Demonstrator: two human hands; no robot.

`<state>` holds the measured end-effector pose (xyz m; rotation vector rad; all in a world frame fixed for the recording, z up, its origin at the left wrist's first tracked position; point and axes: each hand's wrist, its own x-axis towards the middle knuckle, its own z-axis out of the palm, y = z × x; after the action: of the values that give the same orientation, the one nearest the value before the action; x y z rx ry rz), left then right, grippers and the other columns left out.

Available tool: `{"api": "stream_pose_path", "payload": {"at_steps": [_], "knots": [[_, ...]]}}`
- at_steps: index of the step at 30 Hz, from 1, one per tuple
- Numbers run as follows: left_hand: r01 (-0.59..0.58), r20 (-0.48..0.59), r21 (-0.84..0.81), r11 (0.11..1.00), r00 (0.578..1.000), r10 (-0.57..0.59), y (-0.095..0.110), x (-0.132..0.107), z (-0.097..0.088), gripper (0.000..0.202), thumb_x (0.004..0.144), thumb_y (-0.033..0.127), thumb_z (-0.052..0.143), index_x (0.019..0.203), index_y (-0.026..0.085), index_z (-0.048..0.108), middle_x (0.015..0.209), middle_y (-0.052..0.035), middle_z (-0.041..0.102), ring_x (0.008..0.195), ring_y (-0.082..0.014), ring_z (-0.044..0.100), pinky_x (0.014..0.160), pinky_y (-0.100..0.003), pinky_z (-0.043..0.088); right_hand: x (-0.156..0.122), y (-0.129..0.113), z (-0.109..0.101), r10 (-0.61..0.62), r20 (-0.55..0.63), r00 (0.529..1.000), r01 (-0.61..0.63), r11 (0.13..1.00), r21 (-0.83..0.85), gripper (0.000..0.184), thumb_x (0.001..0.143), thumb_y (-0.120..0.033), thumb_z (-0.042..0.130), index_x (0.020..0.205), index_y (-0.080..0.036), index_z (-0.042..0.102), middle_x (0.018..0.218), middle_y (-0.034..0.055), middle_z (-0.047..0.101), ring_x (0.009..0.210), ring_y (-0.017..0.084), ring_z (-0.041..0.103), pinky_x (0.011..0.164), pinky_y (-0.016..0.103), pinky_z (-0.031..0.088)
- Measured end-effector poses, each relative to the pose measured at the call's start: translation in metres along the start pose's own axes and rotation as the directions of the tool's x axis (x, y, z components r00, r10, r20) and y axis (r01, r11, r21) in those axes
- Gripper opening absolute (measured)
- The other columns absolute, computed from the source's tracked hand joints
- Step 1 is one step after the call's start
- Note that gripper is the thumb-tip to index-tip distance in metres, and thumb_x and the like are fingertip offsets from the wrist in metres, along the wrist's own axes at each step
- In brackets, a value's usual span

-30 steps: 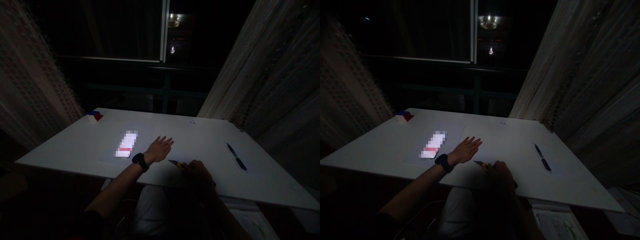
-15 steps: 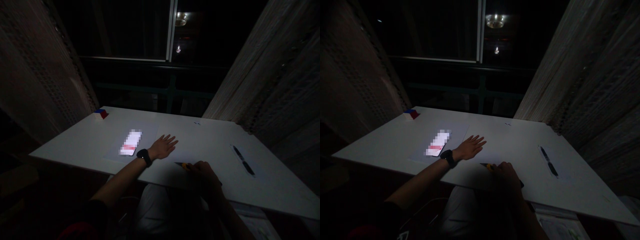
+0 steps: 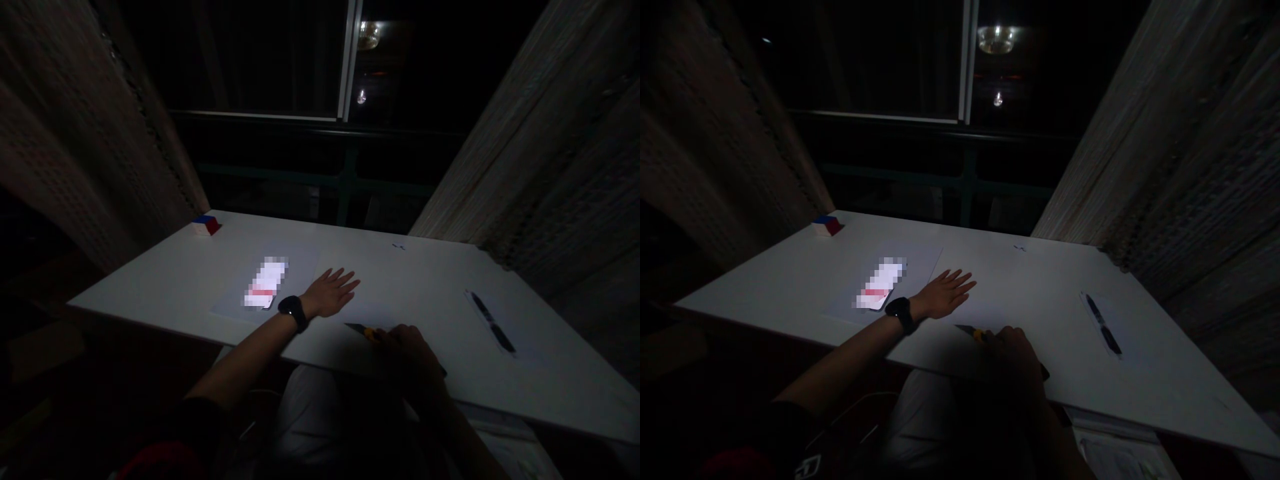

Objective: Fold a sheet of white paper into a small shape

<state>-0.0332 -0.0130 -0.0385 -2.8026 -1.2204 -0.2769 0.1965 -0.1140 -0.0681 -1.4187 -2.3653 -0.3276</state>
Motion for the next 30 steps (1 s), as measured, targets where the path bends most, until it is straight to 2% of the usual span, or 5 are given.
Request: {"api": "stream_pose_path", "payload": {"at_steps": [3, 9, 14, 20, 30], "knots": [[0.000, -0.004, -0.010, 1.000, 1.000, 0.000, 0.000, 0.000, 0.000, 0.050, 0.093, 0.044, 0.012, 0.139, 0.029, 0.023, 0.147, -0.0011, 0.024, 0.135, -0.0208, 0.018, 0.108, -0.044, 0.012, 0.000, -0.002, -0.002, -0.098, 0.013, 0.995, 0.098, 0.995, -0.036, 0.026, 0.080, -0.020, 0.052, 0.104, -0.020, 0.064, 0.076, 0.0085, 0.058, 0.069, 0.017, 0.045, 0.058, 0.025, 0.031], [0.000, -0.005, -0.014, 1.000, 1.000, 0.000, 0.001, 0.000, -0.002, 0.050, 0.093, 0.044, 0.014, 0.139, 0.029, 0.024, 0.147, -0.0013, 0.025, 0.135, -0.0207, 0.018, 0.108, -0.044, 0.014, 0.002, -0.014, -0.011, -0.061, 0.054, 0.997, 0.064, 0.996, -0.057, 0.029, 0.080, -0.019, 0.051, 0.106, -0.022, 0.062, 0.079, 0.0090, 0.058, 0.071, 0.019, 0.046, 0.058, 0.026, 0.032], [-0.003, 0.006, -0.007, 1.000, 1.000, 0.003, 0.001, 0.000, -0.003, 0.049, 0.093, 0.043, 0.016, 0.139, 0.028, 0.025, 0.146, -0.0015, 0.026, 0.135, -0.0210, 0.019, 0.108, -0.044, 0.014, 0.002, -0.015, -0.009, -0.024, 0.077, 0.997, 0.028, 0.998, -0.051, 0.029, 0.081, -0.020, 0.047, 0.105, -0.023, 0.062, 0.079, 0.0083, 0.059, 0.073, 0.019, 0.048, 0.058, 0.027, 0.033], [-0.002, 0.000, 0.001, 1.000, 1.000, 0.002, 0.001, 0.000, -0.002, 0.050, 0.093, 0.043, 0.015, 0.139, 0.028, 0.024, 0.146, -0.0019, 0.025, 0.135, -0.0210, 0.019, 0.108, -0.044, 0.014, 0.005, -0.016, -0.011, -0.122, 0.040, 0.992, 0.124, 0.991, -0.054, 0.028, 0.079, -0.016, 0.051, 0.103, -0.019, 0.063, 0.076, 0.0084, 0.059, 0.070, 0.018, 0.046, 0.058, 0.025, 0.031], [-0.006, -0.005, -0.006, 1.000, 1.000, 0.006, 0.000, 0.000, -0.001, 0.050, 0.093, 0.043, 0.015, 0.139, 0.028, 0.024, 0.147, -0.0019, 0.025, 0.135, -0.0203, 0.018, 0.108, -0.044, 0.013, 0.009, -0.029, -0.024, -0.091, 0.008, 0.996, 0.091, 0.996, 0.004, 0.020, 0.078, -0.018, 0.057, 0.096, -0.020, 0.065, 0.074, 0.0071, 0.057, 0.070, 0.017, 0.046, 0.059, 0.025, 0.030]]}}
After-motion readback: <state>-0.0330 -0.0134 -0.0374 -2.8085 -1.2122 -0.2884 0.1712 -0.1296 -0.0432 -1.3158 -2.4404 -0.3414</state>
